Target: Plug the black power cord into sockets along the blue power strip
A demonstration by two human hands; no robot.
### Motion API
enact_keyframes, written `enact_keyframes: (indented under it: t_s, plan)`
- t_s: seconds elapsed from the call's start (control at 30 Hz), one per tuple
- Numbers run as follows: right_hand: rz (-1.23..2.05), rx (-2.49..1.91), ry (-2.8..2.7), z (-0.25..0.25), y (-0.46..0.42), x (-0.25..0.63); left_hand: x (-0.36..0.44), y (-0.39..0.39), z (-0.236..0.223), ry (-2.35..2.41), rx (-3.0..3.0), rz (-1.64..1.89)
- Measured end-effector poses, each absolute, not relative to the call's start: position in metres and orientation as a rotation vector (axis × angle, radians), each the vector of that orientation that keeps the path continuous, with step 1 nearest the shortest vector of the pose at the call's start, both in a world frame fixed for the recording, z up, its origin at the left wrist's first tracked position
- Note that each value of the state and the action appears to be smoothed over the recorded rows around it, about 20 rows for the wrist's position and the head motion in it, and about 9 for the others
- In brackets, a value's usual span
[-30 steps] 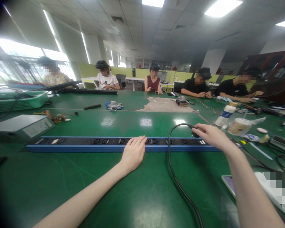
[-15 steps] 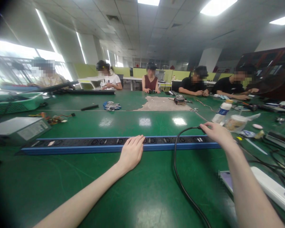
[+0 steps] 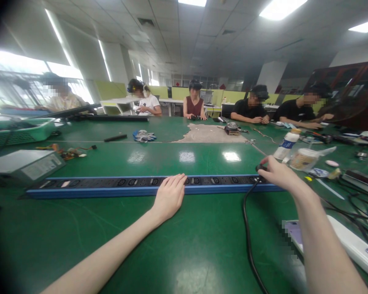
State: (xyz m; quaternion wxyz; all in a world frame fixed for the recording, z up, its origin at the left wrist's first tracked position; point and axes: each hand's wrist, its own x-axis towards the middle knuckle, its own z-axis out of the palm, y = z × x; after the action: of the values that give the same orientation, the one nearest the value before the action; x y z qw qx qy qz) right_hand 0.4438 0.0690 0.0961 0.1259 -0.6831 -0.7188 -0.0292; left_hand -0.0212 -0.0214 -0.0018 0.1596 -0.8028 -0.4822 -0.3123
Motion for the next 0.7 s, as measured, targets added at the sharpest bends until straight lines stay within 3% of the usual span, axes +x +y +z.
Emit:
enact_keyframes:
  t_s: [0.17, 0.7]
  plan:
    - [0.228, -1.779, -2.372, 0.105, 0.055, 0.406, -0.02, -0.021, -0.003, -1.38, -2.301, -0.884]
    - [0.431, -1.727, -2.471, 0.105, 0.051, 0.397, -0.02, -0.021, -0.004, -1.385, -2.291, -0.897]
